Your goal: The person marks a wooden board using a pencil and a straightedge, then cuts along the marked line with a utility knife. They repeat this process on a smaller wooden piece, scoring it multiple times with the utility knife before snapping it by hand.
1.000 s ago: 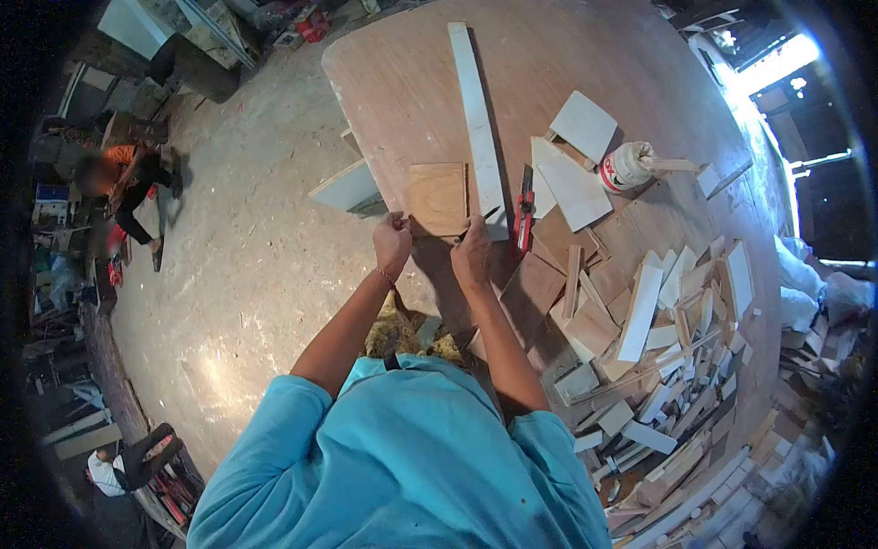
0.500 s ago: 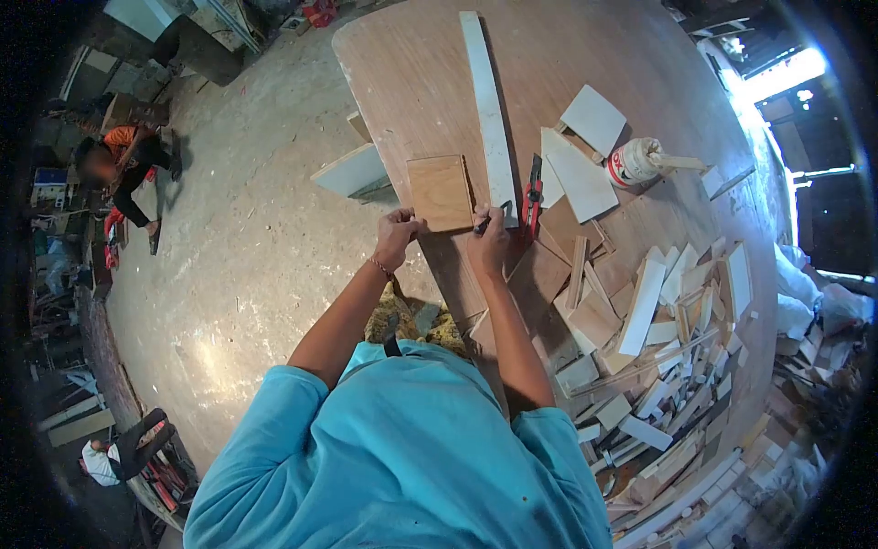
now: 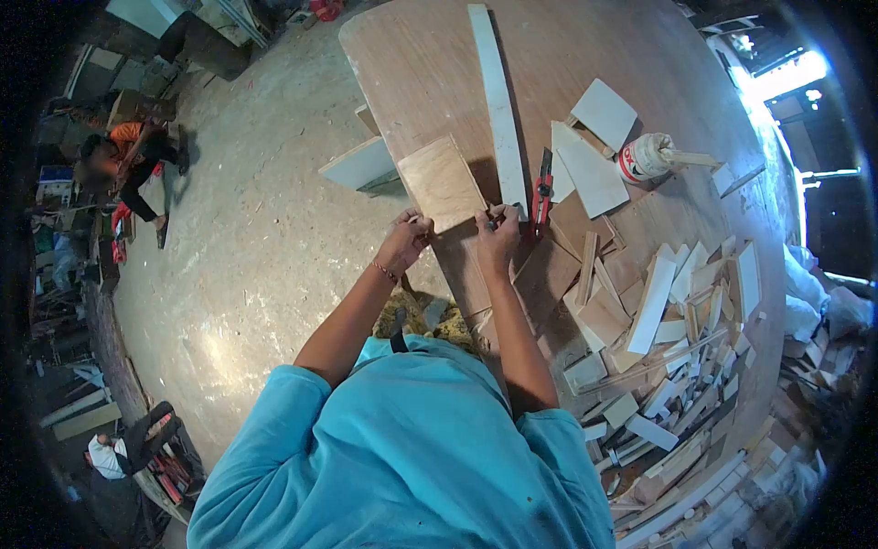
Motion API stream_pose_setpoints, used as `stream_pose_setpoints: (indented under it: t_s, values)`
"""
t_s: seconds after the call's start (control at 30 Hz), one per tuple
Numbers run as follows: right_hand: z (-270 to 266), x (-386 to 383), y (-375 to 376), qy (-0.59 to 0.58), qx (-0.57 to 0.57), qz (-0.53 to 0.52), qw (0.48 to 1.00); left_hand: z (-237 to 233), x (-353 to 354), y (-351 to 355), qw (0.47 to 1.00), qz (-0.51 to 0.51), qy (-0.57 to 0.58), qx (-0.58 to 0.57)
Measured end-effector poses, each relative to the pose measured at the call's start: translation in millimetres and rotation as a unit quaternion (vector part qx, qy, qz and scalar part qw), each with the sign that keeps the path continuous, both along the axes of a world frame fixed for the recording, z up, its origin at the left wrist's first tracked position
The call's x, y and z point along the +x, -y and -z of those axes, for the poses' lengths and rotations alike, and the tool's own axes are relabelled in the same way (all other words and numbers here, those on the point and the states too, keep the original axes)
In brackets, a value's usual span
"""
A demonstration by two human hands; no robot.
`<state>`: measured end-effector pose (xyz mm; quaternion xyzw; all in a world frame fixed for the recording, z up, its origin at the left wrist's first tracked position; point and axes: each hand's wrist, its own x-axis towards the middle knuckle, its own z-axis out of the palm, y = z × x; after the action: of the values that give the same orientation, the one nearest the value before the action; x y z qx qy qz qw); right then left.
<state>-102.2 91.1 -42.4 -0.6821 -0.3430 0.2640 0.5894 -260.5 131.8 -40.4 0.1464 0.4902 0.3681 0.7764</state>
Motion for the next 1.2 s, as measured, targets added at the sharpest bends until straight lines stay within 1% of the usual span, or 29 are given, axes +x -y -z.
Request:
stream_pose_setpoints:
  t_s: [0.07,0.1,0.13,0.17,0.23,0.27,0.3,0.33,0.37,0.4,0.43,0.47,0.5,0.53,0.57,0.6,0.63,0.67,0.7,0.73,0.77,0.8,0.83,0.9,0.93,1.03,1.1,1.13,1.2]
  values:
    - [10,15,-10,0.006,0.002,-0.004,1.0,-10,3,1,1.0,0.006,0.007,-0.003]
    - [12,21,-14,0.012,0.0,-0.012,1.0,-17,1,2,0.999,0.054,0.001,0.005]
    - [-4,26,-20,-0.043,-0.013,-0.019,0.999,-18,-1,0,0.995,0.101,-0.005,0.013]
    - [-20,33,-25,-0.045,-0.014,-0.014,0.999,-19,-3,-1,0.994,0.106,-0.006,0.012]
    - [-34,53,-38,-0.117,-0.076,-0.1,0.985,-15,-10,-4,0.983,0.018,-0.136,0.118]
    - [-33,61,-46,-0.118,-0.078,-0.097,0.985,-4,-17,-12,0.969,0.005,-0.182,0.166]
    - [-29,69,-54,-0.068,-0.088,-0.138,0.984,-25,-15,-17,0.958,0.007,-0.214,0.192]
    - [-26,76,-63,-0.018,-0.097,-0.18,0.979,-26,-18,-24,0.949,0.039,-0.227,0.215]
    - [-23,79,-71,-0.017,-0.098,-0.179,0.979,-27,-19,-31,0.938,0.069,-0.24,0.239]
    - [-23,79,-80,0.03,-0.08,-0.216,0.973,-32,-17,-35,0.938,0.07,-0.239,0.24]
    - [-23,78,-90,0.075,-0.061,-0.253,0.963,-37,-16,-39,0.946,0.126,-0.213,0.207]
    - [-22,76,-99,0.072,-0.061,-0.253,0.963,-42,-17,-40,0.95,0.181,-0.187,0.172]
    - [-26,72,-105,0.068,-0.095,-0.265,0.957,-39,-20,-36,0.95,0.182,-0.19,0.166]
    - [-31,70,-109,0.066,-0.126,-0.276,0.951,-36,-22,-34,0.964,0.177,-0.148,0.132]
    - [-37,68,-111,0.066,-0.122,-0.278,0.95,-34,-21,-38,0.975,0.169,-0.104,0.105]
    - [-45,67,-111,0.144,-0.118,-0.221,0.957,-35,-20,-34,0.985,0.125,-0.099,0.065]
    - [-47,66,-113,0.218,-0.113,-0.161,0.956,-23,-23,-32,0.99,0.103,-0.094,0.038]
    - [-45,69,-114,0.279,-0.16,-0.122,0.939,-10,-26,-28,0.996,0.067,-0.059,0.028]
    - [-43,68,-110,0.278,-0.159,-0.123,0.939,-6,-26,-24,0.999,0.032,-0.023,0.017]
    - [-41,68,-103,0.317,-0.151,-0.104,0.931,-2,-26,-21,0.999,0.032,-0.024,0.016]
    - [-38,68,-95,0.356,-0.145,-0.083,0.919,3,-25,-17,1.0,0.005,-0.03,0.004]
    - [-31,67,-91,0.322,-0.174,-0.109,0.924,4,-20,-15,0.999,-0.021,-0.034,-0.008]
    - [-25,67,-88,0.322,-0.176,-0.109,0.924,4,-16,-13,0.999,-0.02,-0.033,-0.01]
    - [-15,62,-81,0.327,-0.164,-0.113,0.924,5,-9,-9,0.997,-0.061,-0.048,-0.015]
    - [-12,61,-80,0.322,-0.171,-0.112,0.924,5,-7,-8,0.997,-0.06,-0.049,-0.017]
    - [-5,61,-80,0.327,-0.163,-0.09,0.927,-9,-2,-7,0.997,-0.033,-0.072,0.002]
    - [-6,61,-77,0.318,-0.157,-0.088,0.931,-25,2,-9,0.991,0.02,-0.13,0.021]
    - [-10,62,-81,0.31,-0.149,-0.085,0.935,-20,4,-11,0.991,0.017,-0.129,0.027]
    - [-13,60,-80,0.299,-0.167,-0.085,0.936,-5,-1,-3,0.987,-0.083,-0.135,0.003]
